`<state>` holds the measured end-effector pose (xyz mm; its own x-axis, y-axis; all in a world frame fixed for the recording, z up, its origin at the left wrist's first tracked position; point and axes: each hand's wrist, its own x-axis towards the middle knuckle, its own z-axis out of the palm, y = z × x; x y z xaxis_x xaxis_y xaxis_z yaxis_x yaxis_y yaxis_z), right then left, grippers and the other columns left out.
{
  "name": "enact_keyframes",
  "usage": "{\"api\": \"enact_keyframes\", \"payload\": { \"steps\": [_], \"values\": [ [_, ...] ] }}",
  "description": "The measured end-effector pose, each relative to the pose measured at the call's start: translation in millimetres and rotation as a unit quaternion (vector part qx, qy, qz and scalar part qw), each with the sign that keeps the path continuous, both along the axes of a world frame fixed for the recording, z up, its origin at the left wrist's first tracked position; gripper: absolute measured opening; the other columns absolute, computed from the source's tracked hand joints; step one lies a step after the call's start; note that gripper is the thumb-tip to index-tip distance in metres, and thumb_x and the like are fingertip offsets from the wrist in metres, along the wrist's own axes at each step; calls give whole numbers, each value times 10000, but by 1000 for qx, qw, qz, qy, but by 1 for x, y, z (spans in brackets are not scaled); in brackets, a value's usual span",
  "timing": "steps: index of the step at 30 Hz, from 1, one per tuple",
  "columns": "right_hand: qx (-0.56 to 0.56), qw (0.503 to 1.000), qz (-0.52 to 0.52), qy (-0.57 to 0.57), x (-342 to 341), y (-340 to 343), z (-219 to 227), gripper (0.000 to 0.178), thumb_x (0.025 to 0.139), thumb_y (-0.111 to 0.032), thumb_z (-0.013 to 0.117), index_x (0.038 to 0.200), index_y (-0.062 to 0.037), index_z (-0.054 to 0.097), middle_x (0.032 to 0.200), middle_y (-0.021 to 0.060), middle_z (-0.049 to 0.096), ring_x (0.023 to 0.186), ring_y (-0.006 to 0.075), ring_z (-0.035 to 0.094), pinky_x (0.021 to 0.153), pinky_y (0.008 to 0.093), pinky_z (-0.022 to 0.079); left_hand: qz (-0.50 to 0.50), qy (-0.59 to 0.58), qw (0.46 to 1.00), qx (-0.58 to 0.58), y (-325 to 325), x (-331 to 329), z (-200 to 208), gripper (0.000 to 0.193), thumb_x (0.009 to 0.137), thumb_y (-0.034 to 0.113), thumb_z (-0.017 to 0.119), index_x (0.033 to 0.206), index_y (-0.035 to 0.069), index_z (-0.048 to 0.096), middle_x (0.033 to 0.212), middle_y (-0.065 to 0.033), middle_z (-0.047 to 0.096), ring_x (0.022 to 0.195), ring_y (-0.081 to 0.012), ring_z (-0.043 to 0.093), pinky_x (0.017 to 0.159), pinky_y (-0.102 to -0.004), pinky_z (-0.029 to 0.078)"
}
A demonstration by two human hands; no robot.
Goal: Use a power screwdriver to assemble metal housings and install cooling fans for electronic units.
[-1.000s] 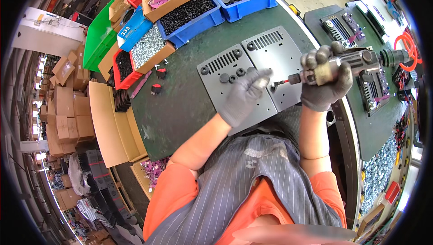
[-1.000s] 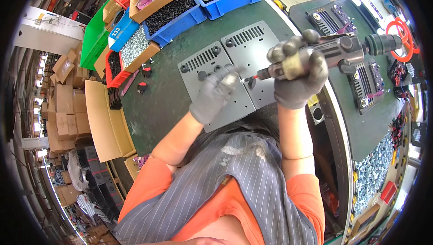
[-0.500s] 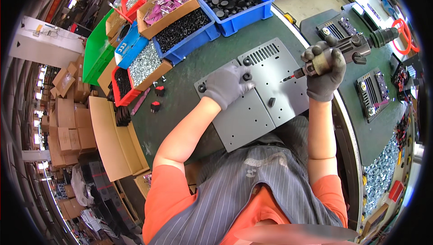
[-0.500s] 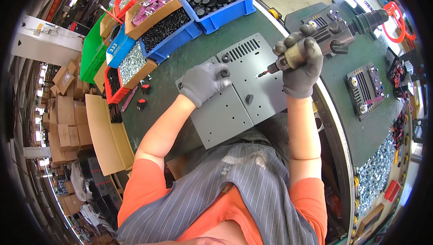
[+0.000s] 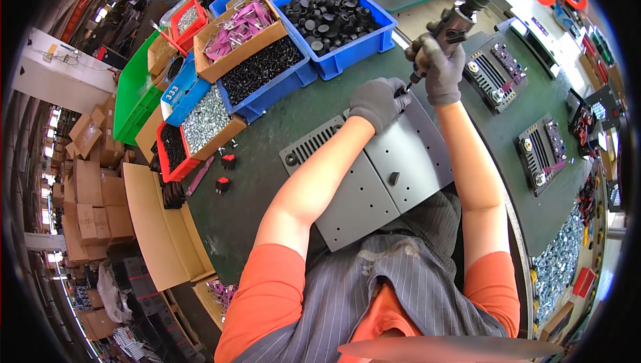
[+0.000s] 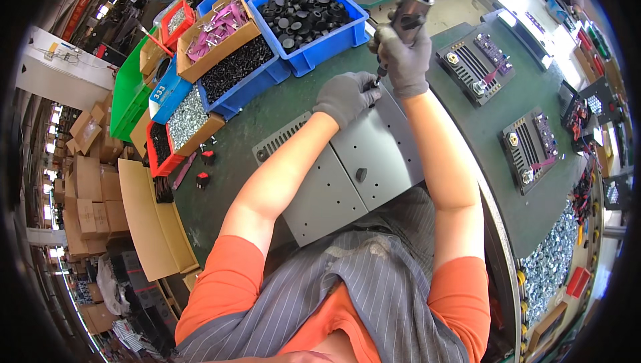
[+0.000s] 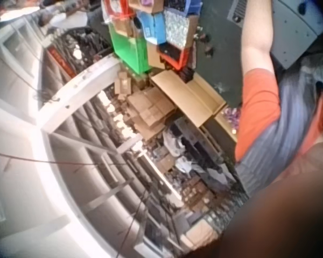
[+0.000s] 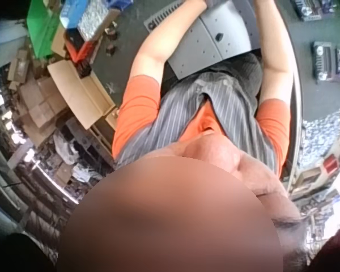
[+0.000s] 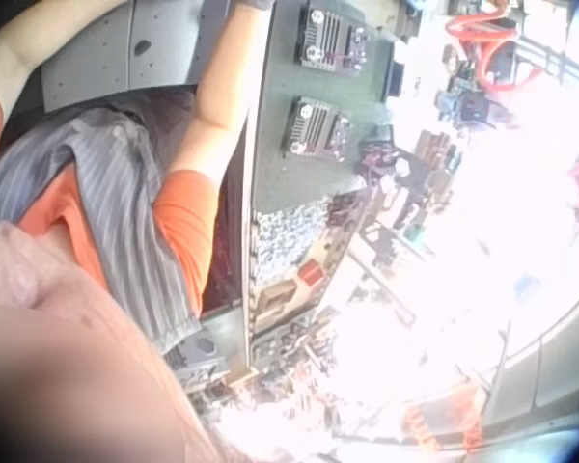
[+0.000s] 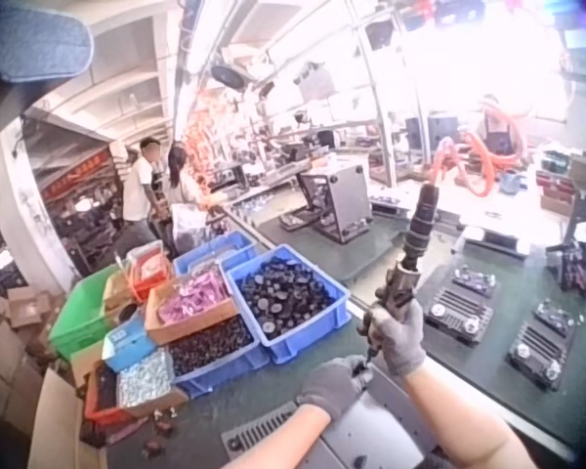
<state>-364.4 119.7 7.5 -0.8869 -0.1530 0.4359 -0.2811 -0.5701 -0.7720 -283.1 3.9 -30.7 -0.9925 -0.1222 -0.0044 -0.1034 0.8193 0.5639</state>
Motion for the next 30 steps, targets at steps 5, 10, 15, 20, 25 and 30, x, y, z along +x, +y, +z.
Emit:
{"api": "enact_keyframes", "payload": {
  "steps": [5, 10, 15, 20, 25, 30],
  "values": [
    [118, 993, 24, 3, 1, -12, -6, 350, 846, -67, 643, 1166, 16, 527, 841, 91, 618, 666, 165, 628, 627, 326, 555, 10, 21, 999, -23, 1, 0, -6, 375, 873, 438, 689, 1096, 137, 702, 1032, -120, 715, 973, -326, 673, 836, -435, 522],
    [133, 990, 42, -26, -1, -20, -14, 366, 814, -125, 740, 1124, -13, 580, 802, 28, 613, 629, 102, 606, 576, 260, 517, 25, 2, 998, -61, 4, 0, -2, 401, 881, 482, 659, 1080, 135, 692, 1021, -131, 709, 972, -338, 672, 826, -451, 529],
    [146, 988, 56, -13, -10, -21, -27, 409, 808, -149, 745, 1159, -23, 578, 816, 33, 602, 625, 106, 600, 578, 266, 516, 17, 13, 998, -66, 3, 0, -5, 437, 898, 517, 609, 1101, 138, 686, 1028, -158, 704, 969, -361, 670, 829, -470, 531],
    [168, 981, 91, -12, -12, -25, -15, 454, 807, -165, 748, 1194, -21, 561, 810, 31, 605, 629, 111, 601, 579, 275, 514, -2, 28, 997, -70, 0, 0, -8, 420, 899, 501, 607, 1091, 135, 687, 1035, -169, 702, 968, -366, 667, 835, -473, 526],
    [59, 995, 77, 21, 27, 5, 33, 390, 827, -46, 665, 1191, 3, 530, 844, 94, 617, 612, 147, 592, 599, 317, 523, 27, 37, 999, -11, -2, -1, -14, 374, 877, 440, 667, 1085, 131, 678, 1015, -150, 710, 972, -343, 667, 847, -440, 518],
    [-69, 990, 121, -22, 105, 64, 54, 503, 803, -143, 656, 1251, -2, 480, 859, 117, 580, 710, 249, 630, 623, 375, 558, 199, 121, 920, 315, -9, -7, 3, 273, 900, 292, 627, 1052, 66, 624, 847, -103, 682, 773, -227, 663, 716, -375, 542]
  ]
}}
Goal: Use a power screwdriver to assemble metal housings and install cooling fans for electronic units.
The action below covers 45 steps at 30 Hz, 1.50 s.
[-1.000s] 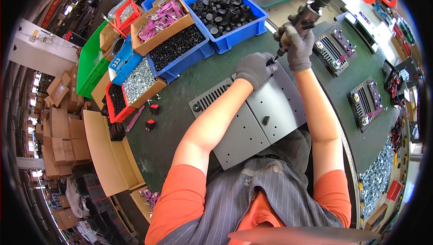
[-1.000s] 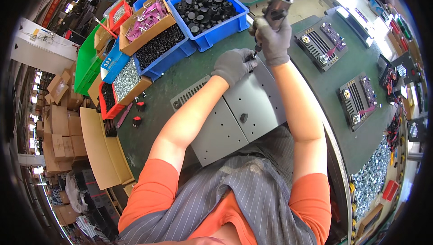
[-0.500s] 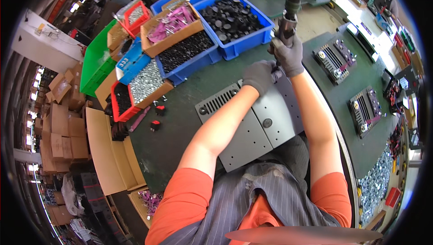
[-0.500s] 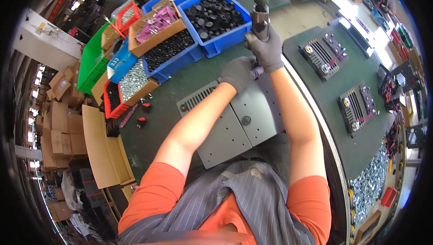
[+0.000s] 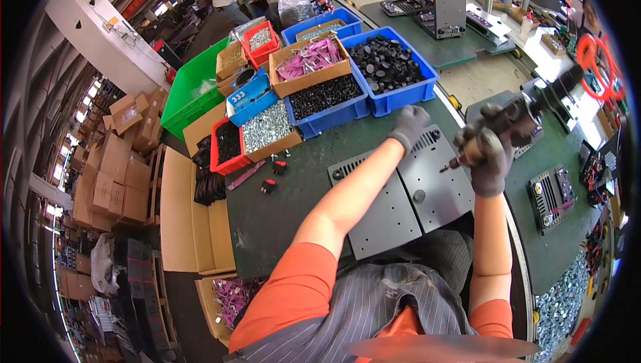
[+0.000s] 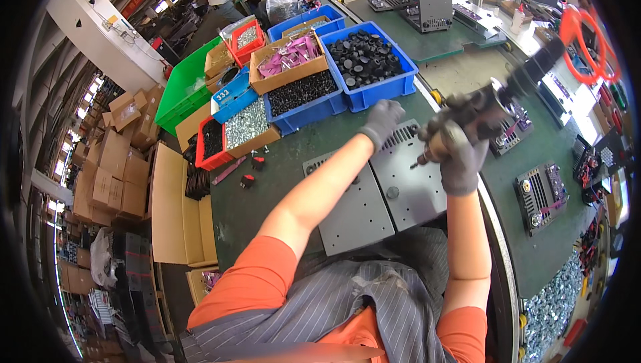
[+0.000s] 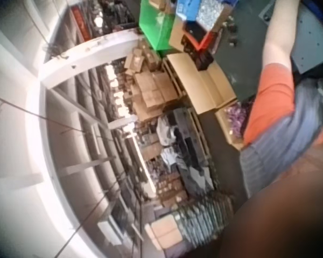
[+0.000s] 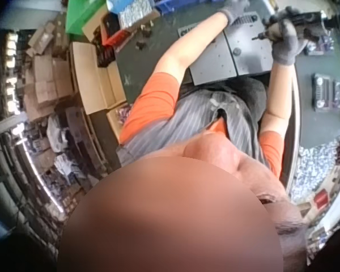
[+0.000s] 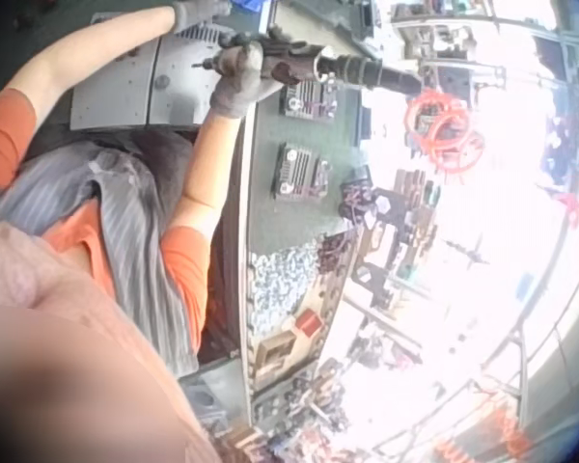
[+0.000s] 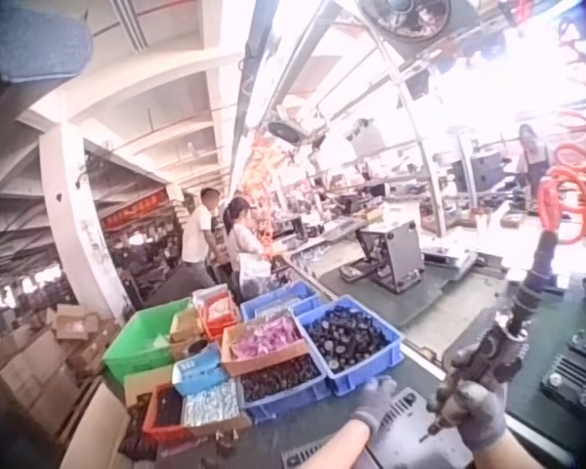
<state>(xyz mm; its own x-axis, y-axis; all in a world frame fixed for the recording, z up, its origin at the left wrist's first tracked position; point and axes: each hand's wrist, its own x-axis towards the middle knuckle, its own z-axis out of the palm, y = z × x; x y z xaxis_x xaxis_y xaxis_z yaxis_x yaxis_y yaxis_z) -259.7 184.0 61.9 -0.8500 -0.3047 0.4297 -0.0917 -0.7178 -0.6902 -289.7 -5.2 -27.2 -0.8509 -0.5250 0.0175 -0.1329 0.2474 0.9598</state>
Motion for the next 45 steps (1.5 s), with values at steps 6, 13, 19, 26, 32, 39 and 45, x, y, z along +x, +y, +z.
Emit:
{"api": "enact_keyframes", "payload": {
  "steps": [6, 13, 19, 26, 32, 39, 45],
  "values": [
    [-63, 997, 38, -20, 53, 35, -17, 614, 795, -233, 718, 1289, 40, 474, 853, 131, 626, 711, 262, 665, 548, 353, 578, -122, 31, 810, 572, -7, 96, 24, 221, 1018, 133, 478, 1198, 51, 578, 859, -15, 593, 602, -55, 521, 462, -159, 412],
    [-94, 990, 86, -51, 74, 38, -32, 580, 828, -288, 684, 1298, -30, 462, 918, 112, 604, 744, 248, 610, 658, 377, 511, -119, 21, 798, 590, 40, 208, 8, 297, 1035, 288, 531, 1132, 15, 600, 767, 13, 551, 588, -54, 487, 440, -168, 361],
    [-109, 992, 58, 13, 89, 31, -23, 527, 844, -315, 615, 1283, -56, 480, 911, 102, 574, 757, 222, 564, 705, 390, 450, -105, -46, 849, 515, 70, 226, 7, 438, 1046, 414, 467, 845, 41, 579, 583, 5, 456, 426, -76, 375, 366, -209, 284],
    [-113, 992, 26, 58, 93, 28, -16, 521, 828, -337, 611, 1269, -86, 492, 914, 89, 577, 747, 222, 570, 710, 396, 459, -92, -48, 847, 522, 77, 226, 21, 433, 1045, 396, 477, 834, 31, 575, 585, -3, 468, 429, -73, 382, 369, -205, 294],
    [-92, 994, 28, 57, 98, 24, -25, 526, 831, -341, 612, 1271, -81, 487, 920, 97, 568, 728, 216, 558, 693, 392, 459, -94, -37, 837, 538, 88, 228, 28, 455, 1037, 419, 491, 823, 31, 594, 576, 0, 481, 411, -70, 375, 364, -205, 291],
    [-119, 991, 51, 19, 86, 43, -32, 522, 854, -363, 597, 1271, -66, 497, 898, 88, 558, 718, 202, 549, 684, 361, 445, -198, -15, 962, 185, 73, 222, 25, 447, 1035, 417, 489, 970, 7, 654, 634, -14, 548, 553, -92, 517, 529, -231, 416],
    [-125, 991, -22, -51, 68, 69, -43, 454, 870, -334, 585, 1238, -75, 527, 906, 111, 622, 779, 246, 599, 721, 401, 482, -198, -80, 897, -386, 49, 180, 8, 256, 896, 329, 653, 1101, 193, 726, 948, -108, 709, 858, -312, 679, 742, -418, 532]
  ]
}}
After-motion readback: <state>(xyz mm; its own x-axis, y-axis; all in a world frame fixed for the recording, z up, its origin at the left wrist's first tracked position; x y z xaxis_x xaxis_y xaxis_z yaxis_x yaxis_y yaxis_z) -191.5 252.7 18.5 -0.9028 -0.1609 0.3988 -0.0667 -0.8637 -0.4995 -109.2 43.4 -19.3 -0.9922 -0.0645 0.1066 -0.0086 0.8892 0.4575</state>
